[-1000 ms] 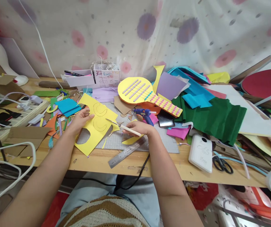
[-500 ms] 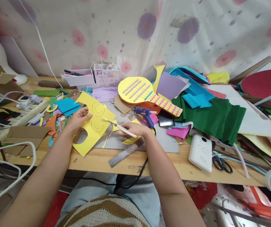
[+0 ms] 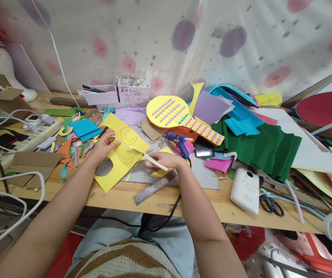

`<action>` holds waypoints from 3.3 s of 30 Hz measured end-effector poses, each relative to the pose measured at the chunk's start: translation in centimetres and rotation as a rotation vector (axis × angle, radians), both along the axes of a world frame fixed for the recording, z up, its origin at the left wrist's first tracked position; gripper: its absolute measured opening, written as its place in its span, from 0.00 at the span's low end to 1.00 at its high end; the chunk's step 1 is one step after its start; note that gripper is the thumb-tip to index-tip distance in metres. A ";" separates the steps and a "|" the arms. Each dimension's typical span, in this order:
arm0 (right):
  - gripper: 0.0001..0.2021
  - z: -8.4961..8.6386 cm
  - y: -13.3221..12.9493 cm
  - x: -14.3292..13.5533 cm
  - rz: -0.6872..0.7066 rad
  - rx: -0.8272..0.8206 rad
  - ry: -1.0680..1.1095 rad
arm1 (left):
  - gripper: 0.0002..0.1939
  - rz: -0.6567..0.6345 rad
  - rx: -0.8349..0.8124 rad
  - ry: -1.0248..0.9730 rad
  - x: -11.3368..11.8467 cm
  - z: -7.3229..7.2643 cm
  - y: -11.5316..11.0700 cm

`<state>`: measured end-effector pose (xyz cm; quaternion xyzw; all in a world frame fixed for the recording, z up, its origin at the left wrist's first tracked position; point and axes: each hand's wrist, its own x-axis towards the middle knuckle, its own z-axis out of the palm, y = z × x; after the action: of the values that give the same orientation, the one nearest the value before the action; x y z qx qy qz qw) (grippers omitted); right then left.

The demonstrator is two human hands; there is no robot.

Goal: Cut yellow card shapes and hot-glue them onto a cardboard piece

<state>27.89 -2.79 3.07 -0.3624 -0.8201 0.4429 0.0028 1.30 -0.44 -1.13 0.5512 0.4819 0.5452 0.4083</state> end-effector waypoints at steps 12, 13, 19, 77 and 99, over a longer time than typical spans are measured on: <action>0.24 -0.7 0.3 0.5 -0.081 -0.288 0.129 | 0.21 -0.090 -0.052 -0.043 0.4 1.1 -0.8; 0.23 -0.8 0.3 0.5 -0.093 -0.304 0.132 | 0.21 -0.097 -0.060 -0.044 0.4 1.1 -0.8; 0.23 -1.1 0.5 0.6 -0.129 -0.349 0.142 | 0.22 -0.092 -0.070 -0.054 0.4 1.1 -0.9; 0.28 -1.1 0.6 1.1 0.005 -0.262 0.135 | 0.21 -0.139 -0.100 0.150 0.9 2.8 -1.6; 0.31 -0.9 0.8 0.8 0.080 -0.096 0.136 | 0.32 -0.165 -0.199 0.226 -0.9 4.3 -2.9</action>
<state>28.69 -2.02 2.14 -0.2982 -0.8097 0.5049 0.0233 0.44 -3.35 3.20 0.6036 0.5296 0.3940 0.4471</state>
